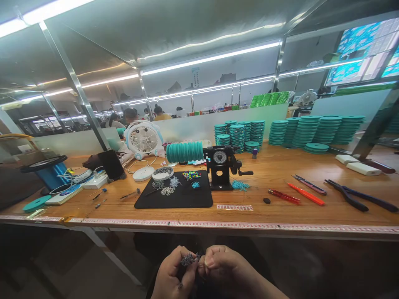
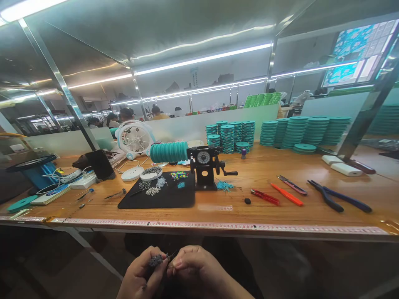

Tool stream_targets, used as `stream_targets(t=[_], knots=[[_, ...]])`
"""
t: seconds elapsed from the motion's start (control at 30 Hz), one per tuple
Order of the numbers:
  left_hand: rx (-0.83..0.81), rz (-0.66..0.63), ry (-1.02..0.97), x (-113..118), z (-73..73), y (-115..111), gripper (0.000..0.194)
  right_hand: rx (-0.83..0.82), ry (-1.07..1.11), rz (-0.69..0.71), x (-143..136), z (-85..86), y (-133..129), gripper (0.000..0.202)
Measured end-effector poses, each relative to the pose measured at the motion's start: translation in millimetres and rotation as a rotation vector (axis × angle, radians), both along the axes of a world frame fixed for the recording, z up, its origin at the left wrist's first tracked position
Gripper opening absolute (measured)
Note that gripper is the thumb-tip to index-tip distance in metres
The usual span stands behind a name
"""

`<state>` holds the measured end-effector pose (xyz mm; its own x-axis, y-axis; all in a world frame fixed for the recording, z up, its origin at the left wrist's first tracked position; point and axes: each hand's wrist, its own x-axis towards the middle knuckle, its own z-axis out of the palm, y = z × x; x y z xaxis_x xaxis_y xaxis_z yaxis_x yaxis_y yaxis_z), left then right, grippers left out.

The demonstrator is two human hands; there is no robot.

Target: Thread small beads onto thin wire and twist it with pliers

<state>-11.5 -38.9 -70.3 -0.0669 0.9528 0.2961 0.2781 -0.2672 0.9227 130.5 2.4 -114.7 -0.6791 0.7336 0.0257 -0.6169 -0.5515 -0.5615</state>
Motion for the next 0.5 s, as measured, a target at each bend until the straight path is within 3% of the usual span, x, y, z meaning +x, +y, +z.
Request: stream_targets(t=[0.13,0.2,0.3,0.4,0.5], knots=[[-0.008,-0.034,0.056,-4,-0.6,1,0.027,0.005,-0.087,-0.036,2,4.8,-1,0.004],[-0.026,-0.068,0.119,-8,-1.1,2,0.025,0.044,-0.203,-0.072,4,8.6,-2,0.016],[-0.055,-0.115,0.208,-13,-1.7,3,0.024,0.258,-0.491,-0.235,8,15.4,-4,0.03],[-0.077,-0.131,0.239,-15,-2.2,4,0.024,0.464,-0.743,-0.412,11,23.1,-7,0.031],[-0.102,-0.15,0.238,-14,-3.7,4,0.024,0.549,-0.838,-0.44,12,29.1,-10,0.026]])
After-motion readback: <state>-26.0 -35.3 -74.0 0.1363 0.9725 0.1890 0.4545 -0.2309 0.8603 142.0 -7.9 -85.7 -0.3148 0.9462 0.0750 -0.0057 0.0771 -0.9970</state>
